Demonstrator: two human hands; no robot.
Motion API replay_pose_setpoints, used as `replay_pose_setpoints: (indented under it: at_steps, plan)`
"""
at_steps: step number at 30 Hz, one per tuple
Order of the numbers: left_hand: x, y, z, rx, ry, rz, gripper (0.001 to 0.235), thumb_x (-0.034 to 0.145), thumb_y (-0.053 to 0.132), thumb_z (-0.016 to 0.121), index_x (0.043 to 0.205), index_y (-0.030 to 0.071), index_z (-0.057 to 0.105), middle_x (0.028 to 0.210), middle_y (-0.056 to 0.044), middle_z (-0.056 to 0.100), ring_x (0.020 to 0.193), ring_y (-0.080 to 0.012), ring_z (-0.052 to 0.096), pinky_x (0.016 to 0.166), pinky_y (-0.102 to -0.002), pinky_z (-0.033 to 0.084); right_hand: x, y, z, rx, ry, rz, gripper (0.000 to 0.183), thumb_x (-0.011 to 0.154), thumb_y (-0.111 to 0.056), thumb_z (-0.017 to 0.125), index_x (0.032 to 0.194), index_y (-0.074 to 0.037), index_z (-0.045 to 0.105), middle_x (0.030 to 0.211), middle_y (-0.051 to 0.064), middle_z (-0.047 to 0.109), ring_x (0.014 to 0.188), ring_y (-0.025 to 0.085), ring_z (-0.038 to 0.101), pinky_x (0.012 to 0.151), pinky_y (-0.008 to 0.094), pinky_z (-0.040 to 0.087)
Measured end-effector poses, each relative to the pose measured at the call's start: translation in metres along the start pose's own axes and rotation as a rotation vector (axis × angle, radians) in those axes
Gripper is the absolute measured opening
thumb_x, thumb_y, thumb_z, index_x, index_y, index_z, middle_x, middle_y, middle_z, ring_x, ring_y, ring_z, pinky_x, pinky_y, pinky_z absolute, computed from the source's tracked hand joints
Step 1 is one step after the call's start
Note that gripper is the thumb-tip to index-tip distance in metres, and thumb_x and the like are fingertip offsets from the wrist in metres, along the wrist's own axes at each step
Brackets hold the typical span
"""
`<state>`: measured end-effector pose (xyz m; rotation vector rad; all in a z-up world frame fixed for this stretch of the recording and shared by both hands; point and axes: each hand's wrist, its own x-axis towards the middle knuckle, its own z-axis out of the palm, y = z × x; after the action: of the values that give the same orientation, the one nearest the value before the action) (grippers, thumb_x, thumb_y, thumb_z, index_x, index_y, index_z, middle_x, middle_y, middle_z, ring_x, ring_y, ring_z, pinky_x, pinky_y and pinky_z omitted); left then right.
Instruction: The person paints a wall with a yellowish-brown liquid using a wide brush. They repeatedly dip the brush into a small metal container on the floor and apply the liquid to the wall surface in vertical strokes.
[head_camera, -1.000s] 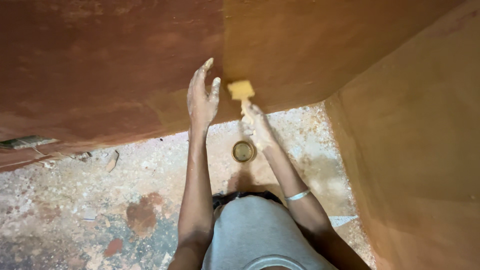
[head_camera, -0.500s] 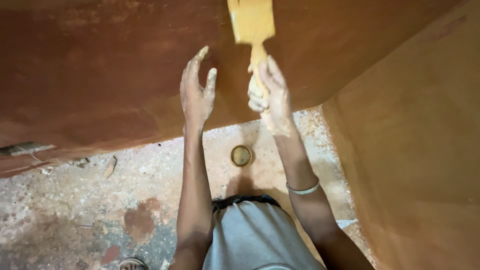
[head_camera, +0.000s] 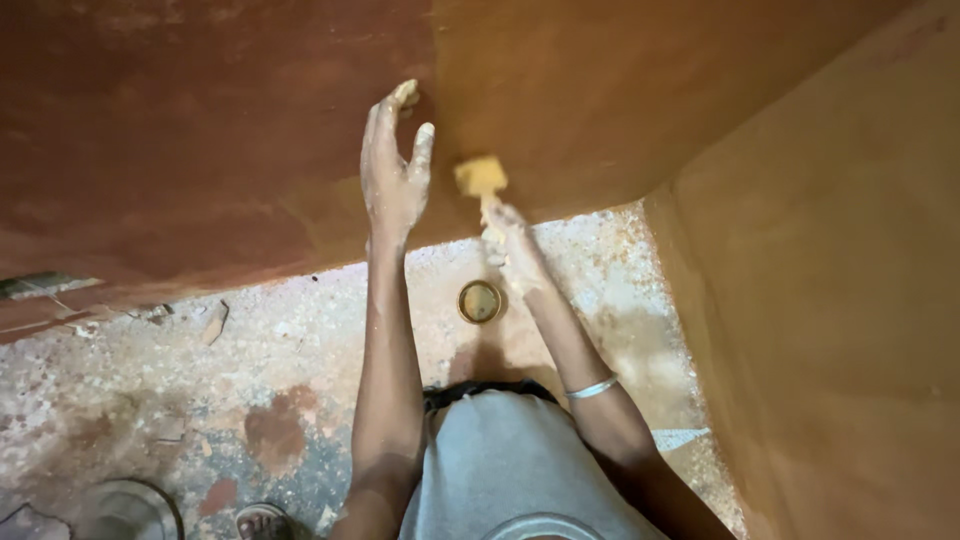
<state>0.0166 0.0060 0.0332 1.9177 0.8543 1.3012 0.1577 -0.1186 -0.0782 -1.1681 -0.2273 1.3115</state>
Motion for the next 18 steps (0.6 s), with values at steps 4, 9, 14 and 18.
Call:
replay_pose_setpoints:
  at_steps: [4,9,14,18]
  plan:
    - [-0.008,-0.001,-0.001,-0.012,-0.018,-0.043,0.043,0.1,0.009,0.066,0.142,0.004,0.057,0.138,-0.014,0.064,0.131,-0.0291,0.062,0.114,-0.041,0.047,-0.071,-0.075,0.032,-0.031,-0.182,-0.253,0.016,0.107,-0.029,0.055,0.104,-0.013,0.056,0.064,-0.01,0.037,0.047,0.0,0.03,0.039,0.018,0.021]
    - [-0.015,-0.005,-0.003,-0.102,-0.052,-0.223,0.043,0.098,0.01,0.064,0.14,0.007,0.057,0.139,-0.011,0.062,0.131,-0.0261,0.061,0.098,-0.036,0.056,-0.106,-0.128,0.062,0.037,-0.29,-0.429,0.02,0.11,-0.029,0.053,0.116,-0.01,0.055,0.067,-0.005,0.043,0.05,0.004,0.034,0.044,0.02,0.024]
    - [-0.019,-0.016,0.0,-0.013,-0.006,-0.037,0.044,0.101,0.005,0.069,0.143,0.006,0.058,0.143,-0.012,0.065,0.133,-0.0264,0.062,0.11,-0.039,0.051,-0.047,-0.074,0.04,0.04,-0.193,-0.404,0.023,0.111,-0.033,0.052,0.113,-0.01,0.052,0.066,-0.006,0.042,0.049,0.004,0.034,0.041,0.02,0.024]
    - [-0.024,-0.027,0.002,-0.078,-0.051,-0.161,0.044,0.099,0.006,0.067,0.142,0.008,0.057,0.14,-0.01,0.065,0.131,-0.0239,0.062,0.092,-0.032,0.061,-0.02,0.021,-0.023,-0.007,-0.142,-0.178,0.025,0.106,-0.038,0.058,0.11,-0.013,0.053,0.062,-0.009,0.038,0.046,0.002,0.034,0.039,0.02,0.025]
